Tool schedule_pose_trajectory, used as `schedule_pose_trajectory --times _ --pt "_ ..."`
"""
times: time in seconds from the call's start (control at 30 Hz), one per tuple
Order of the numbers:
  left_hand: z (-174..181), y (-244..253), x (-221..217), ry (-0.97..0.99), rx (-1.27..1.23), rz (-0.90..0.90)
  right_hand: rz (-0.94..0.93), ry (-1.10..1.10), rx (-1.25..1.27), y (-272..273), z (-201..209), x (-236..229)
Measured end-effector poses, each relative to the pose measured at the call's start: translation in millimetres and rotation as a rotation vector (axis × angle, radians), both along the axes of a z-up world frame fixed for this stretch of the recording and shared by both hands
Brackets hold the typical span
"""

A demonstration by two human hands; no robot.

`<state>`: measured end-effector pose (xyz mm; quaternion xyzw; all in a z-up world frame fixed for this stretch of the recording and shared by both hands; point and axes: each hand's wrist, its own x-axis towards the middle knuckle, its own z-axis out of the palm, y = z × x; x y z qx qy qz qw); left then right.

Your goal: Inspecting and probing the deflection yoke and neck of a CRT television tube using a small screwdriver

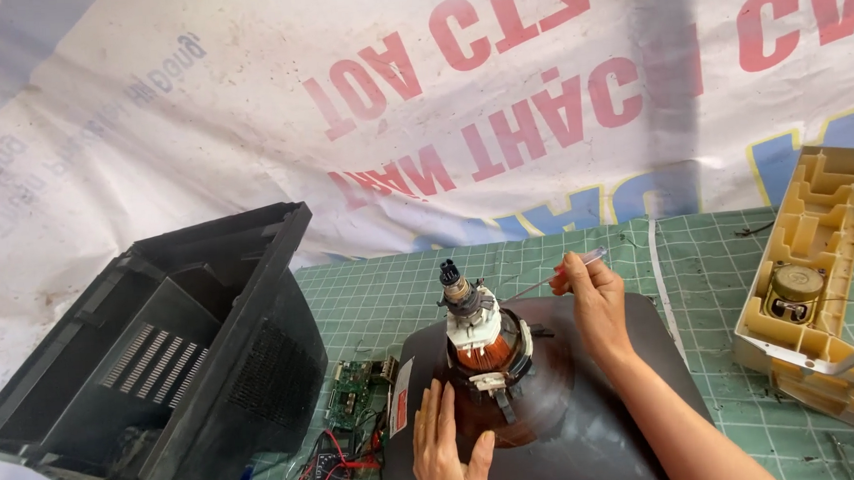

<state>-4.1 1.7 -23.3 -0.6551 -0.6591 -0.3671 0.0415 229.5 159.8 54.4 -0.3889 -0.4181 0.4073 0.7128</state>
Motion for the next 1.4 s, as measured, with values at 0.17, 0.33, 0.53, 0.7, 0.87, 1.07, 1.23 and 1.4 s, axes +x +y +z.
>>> schedule_pose_trajectory --times 0.17,0.33,0.53,0.7,0.87,1.07,1.23,1.4 --pt "4.2 -0.6 -1.1 -0.021 -0.061 -0.003 0.037 0.043 -0.023 -1.3 -1.6 -4.2" --pt "3.2 -2.1 1.6 -0.017 -0.007 -0.007 0.064 0.074 0.014 4.9 -12.6 -2.9" --pt "4.6 -2.1 2.8 -0.037 -0.050 -0.010 0.045 0.060 -0.027 4.0 -11.2 -2.8" --pt "3.2 -0.9 2.2 -0.033 0.004 -0.040 0.031 0.029 -0.024 2.2 -6.0 -3.2" --pt "1.0 0.7 0.9 -0.019 0.010 -0.040 0.023 0.021 -0.030 3.9 -5.0 -2.9" --pt "6.4 -1.6 2.8 -0.018 0.038 -0.054 0.023 0.020 -0.023 -1.8 -2.0 -2.3" --pt "8.2 -1.5 3.7 -0.029 0.032 -0.057 0.022 0.024 -0.043 -1.6 -2.2 -2.4" --pt "5.0 -0.1 2.6 -0.031 0.012 -0.063 -0.003 0.011 -0.021 2.3 -2.3 -2.4"
